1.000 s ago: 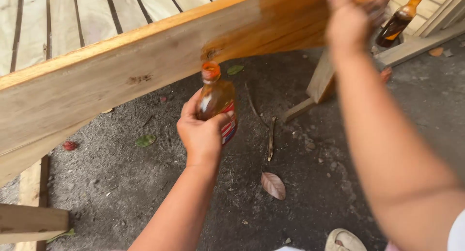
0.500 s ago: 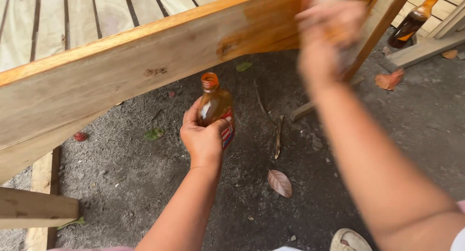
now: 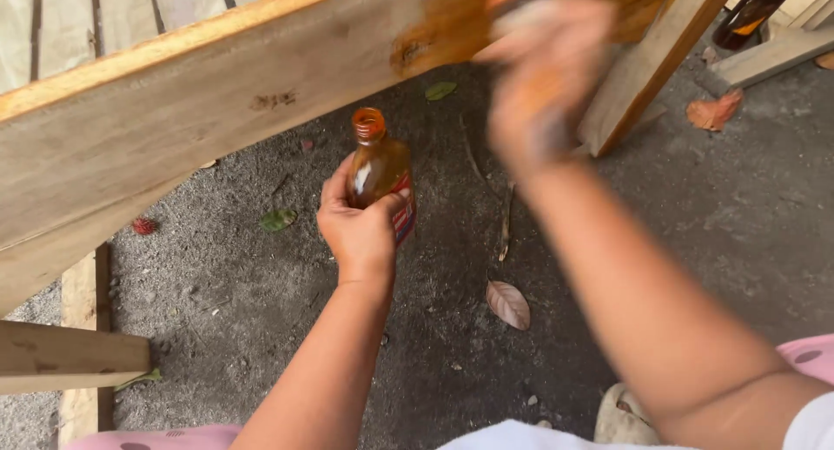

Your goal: Apply orange varnish or paint to a wooden bed frame using a brush.

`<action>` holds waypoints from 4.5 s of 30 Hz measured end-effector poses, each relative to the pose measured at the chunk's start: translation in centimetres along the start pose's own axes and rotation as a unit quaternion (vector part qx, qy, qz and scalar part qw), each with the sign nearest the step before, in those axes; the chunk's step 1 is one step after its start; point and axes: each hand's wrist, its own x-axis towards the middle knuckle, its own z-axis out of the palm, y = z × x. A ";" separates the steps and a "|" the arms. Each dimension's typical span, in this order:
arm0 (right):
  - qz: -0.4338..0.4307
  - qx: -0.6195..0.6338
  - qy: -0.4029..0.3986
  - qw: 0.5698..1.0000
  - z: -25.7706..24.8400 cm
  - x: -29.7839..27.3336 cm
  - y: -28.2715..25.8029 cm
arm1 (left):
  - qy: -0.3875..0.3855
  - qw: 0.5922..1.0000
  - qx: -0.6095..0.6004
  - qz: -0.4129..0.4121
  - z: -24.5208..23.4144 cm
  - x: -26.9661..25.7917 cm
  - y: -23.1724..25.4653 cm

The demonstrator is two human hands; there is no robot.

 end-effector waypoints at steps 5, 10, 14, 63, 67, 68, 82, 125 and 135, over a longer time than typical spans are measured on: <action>-0.133 -0.503 -0.062 0.852 -13.7 6.5 0.6 | -0.003 1.000 0.019 -0.002 -0.1 -0.4 0.2; -0.180 -0.490 -0.171 0.836 1.0 1.1 -4.0 | -0.009 1.000 0.017 -0.001 0.0 -0.4 0.2; -0.129 -0.406 -0.154 0.892 5.4 0.6 -4.2 | -0.018 1.000 0.001 -0.006 0.4 0.2 0.9; 0.565 -0.103 -0.060 0.816 -8.1 -8.2 -5.2 | -0.195 0.778 0.588 0.106 -0.3 0.0 -1.0; 0.613 -0.090 -0.031 0.784 -9.5 -11.4 -4.0 | -0.269 0.711 0.649 0.026 0.8 0.3 0.7; 0.636 -0.072 -0.003 0.769 -10.1 -12.4 -3.7 | -0.285 0.697 0.658 0.001 1.1 0.2 1.1; 0.680 0.119 0.138 0.710 -18.5 -16.0 -1.7 | -0.341 0.594 0.729 -0.004 8.6 -0.3 3.0; 0.537 -0.157 -0.025 0.829 -13.8 -3.6 -8.6 | -0.247 0.929 0.247 -0.121 12.5 0.5 -4.1; 0.532 0.028 0.024 0.846 -12.0 -4.5 -7.8 | -0.209 0.926 0.297 -0.102 11.1 1.9 -3.7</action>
